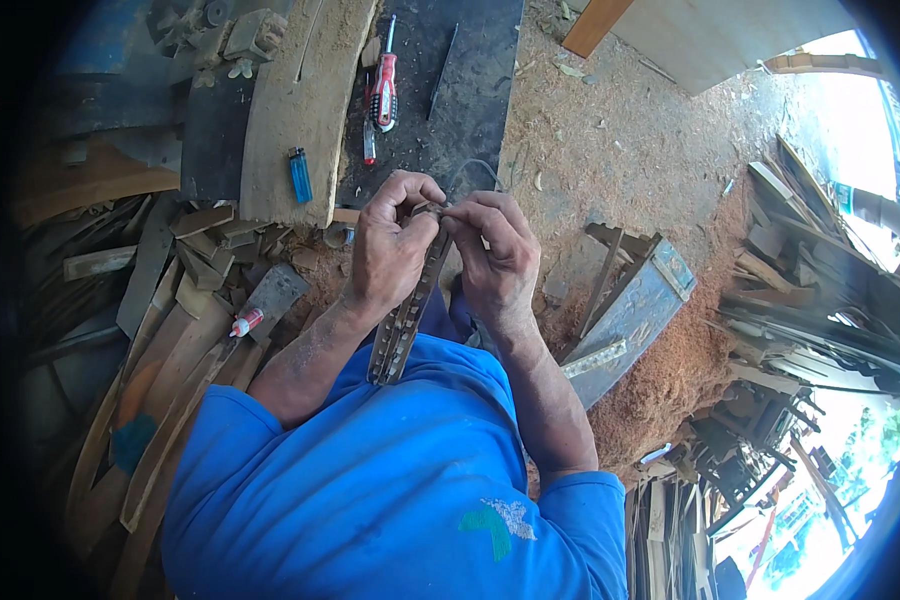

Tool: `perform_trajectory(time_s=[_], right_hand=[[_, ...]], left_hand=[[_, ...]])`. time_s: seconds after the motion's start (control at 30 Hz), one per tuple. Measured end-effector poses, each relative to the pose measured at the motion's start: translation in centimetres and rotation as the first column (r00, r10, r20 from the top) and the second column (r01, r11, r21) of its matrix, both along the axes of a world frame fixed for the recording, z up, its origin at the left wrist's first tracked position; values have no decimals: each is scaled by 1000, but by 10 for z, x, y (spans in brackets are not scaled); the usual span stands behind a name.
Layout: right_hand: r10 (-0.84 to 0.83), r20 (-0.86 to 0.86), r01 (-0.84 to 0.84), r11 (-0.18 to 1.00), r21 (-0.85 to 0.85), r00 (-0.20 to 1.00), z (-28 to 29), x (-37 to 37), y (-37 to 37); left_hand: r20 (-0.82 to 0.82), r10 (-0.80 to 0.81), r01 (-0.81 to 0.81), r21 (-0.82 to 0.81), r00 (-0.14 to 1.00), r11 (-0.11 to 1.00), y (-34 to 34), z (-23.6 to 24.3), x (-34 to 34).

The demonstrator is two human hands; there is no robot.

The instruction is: The person works on a wooden piano component by hand, using a screwdriver to secure hardware and checking the movement of the parts.

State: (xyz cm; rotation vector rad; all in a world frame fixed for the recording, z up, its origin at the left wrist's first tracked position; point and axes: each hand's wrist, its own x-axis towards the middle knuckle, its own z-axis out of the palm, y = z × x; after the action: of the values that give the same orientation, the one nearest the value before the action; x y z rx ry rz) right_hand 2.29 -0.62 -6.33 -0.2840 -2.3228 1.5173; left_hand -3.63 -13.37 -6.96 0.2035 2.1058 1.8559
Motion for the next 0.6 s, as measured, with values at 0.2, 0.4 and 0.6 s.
perform_trajectory(time_s=[0.2, 0.4, 0.6], right_hand=[[33, -165, 24, 942, 334, 986, -14, 3, -3], [43, -209, 53, 901, 431, 977, -18, 2, -3], [109, -219, 6, 886, 464, 970, -17, 2, 2]], left_hand=[[13, -2, 2, -11, 1000, 1000, 2, -10, 0], [173, 15, -35, 110, 985, 993, 4, 0, 0], [265, -28, 5, 86, 964, 996, 0, 5, -3]])
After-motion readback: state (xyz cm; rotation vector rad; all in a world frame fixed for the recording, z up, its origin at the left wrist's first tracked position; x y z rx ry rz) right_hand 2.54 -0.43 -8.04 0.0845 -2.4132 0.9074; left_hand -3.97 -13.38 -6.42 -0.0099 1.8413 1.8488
